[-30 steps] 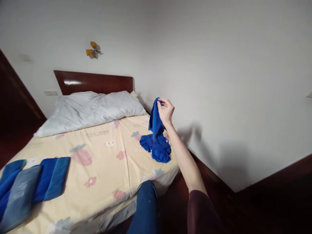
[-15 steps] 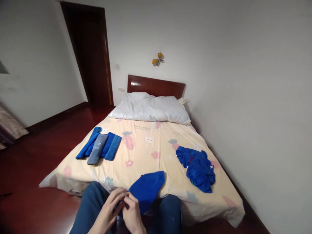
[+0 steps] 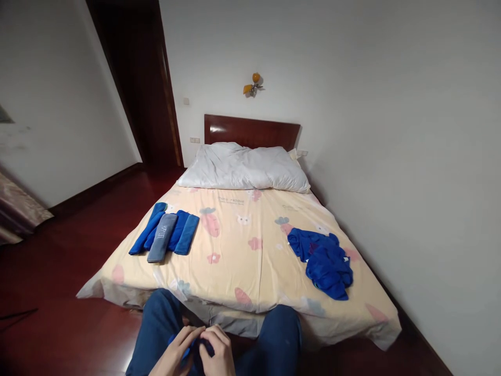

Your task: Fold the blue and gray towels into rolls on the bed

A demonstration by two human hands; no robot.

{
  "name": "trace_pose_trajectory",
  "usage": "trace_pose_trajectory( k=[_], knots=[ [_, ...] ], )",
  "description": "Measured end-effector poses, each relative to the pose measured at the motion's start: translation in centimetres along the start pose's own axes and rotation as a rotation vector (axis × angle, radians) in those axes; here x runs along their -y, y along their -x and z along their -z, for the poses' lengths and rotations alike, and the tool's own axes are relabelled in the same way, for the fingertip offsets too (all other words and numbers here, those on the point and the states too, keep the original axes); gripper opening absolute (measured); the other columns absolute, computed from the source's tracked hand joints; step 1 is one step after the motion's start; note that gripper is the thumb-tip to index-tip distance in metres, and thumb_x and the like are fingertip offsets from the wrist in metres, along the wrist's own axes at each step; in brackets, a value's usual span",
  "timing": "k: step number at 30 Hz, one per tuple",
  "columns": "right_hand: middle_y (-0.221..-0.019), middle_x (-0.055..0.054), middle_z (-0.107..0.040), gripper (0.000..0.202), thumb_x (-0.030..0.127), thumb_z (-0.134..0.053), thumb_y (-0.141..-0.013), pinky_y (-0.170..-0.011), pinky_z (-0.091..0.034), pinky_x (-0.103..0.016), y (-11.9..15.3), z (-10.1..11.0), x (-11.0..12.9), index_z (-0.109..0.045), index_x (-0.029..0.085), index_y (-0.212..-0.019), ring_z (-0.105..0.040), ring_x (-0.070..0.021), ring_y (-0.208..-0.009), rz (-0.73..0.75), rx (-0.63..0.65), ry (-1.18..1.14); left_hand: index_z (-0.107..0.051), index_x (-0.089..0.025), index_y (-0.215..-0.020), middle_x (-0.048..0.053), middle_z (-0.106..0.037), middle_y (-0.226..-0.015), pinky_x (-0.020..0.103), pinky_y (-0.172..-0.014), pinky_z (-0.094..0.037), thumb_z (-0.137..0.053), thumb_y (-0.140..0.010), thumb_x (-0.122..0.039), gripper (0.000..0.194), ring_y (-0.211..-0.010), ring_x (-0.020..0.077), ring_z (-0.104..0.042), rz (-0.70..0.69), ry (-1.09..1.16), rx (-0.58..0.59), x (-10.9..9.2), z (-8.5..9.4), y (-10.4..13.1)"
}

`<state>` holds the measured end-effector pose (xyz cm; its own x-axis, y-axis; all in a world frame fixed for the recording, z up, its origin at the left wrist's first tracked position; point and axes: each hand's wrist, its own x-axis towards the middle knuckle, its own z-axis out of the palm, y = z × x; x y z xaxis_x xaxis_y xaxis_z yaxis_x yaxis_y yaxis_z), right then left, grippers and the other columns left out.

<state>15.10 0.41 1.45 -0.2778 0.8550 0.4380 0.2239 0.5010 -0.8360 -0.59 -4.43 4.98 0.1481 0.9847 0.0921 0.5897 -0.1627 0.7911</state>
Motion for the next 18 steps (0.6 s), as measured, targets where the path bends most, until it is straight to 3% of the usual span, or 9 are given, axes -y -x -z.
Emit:
trace_pose_trajectory(
  k=[3, 6, 12, 18],
  knots=[
    [-0.08, -0.002, -0.068, 0.024, 0.014, -0.056, -0.081, -0.069, -0.06, -0.039, -0.8, 1.0, 1.2, -0.067, 0.035, -0.086, -0.069, -0.0248, -0.076, -0.001, 0.005, -0.033, -0.063, -0.043, -0.131, 0.005, -0.069, -0.121, 0.035, -0.102, -0.055, -0.052, -0.075, -0.01, 0.066, -0.113, 0.026, -0.067, 0.015, -0.043, -0.052, 1.6, -0.5, -0.2],
    [-0.08, -0.003, -0.065, 0.02, 0.017, -0.054, -0.085, -0.068, -0.059, -0.039, -1.4, 1.8, 2.3, -0.065, 0.034, -0.086, -0.068, -0.0245, -0.076, 0.019, -0.014, -0.038, -0.067, -0.041, -0.126, 0.005, -0.07, -0.119, 0.036, -0.098, -0.057, -0.048, -0.083, -0.014, 0.055, -0.111, 0.026, -0.068, 0.045, -0.063, -0.131, 2.7, 0.2, -0.5],
    [-0.08, -0.004, -0.063, 0.015, 0.021, -0.052, -0.091, -0.069, -0.058, -0.038, -1.7, 2.2, 2.5, -0.063, 0.031, -0.086, -0.066, -0.0235, -0.076, -0.007, -0.142, -0.063, -0.071, -0.033, -0.121, 0.006, -0.072, -0.12, 0.031, -0.095, -0.058, -0.044, -0.096, -0.03, 0.037, -0.11, 0.0227, -0.07, 0.036, -0.111, -0.287, 4.3, 3.9, -0.6],
    [-0.081, -0.003, -0.064, 0.013, 0.013, -0.057, -0.09, -0.07, -0.057, -0.031, -1.7, 2.7, 2.1, -0.064, 0.023, -0.086, -0.066, -0.0181, -0.076, 0.114, -0.224, -0.045, -0.074, -0.025, -0.116, 0.005, -0.076, -0.108, 0.022, -0.086, -0.059, -0.048, -0.097, -0.026, 0.032, -0.096, 0.0174, -0.074, -0.083, -0.283, -0.575, 4.2, 7.1, -0.4]
  ],
)
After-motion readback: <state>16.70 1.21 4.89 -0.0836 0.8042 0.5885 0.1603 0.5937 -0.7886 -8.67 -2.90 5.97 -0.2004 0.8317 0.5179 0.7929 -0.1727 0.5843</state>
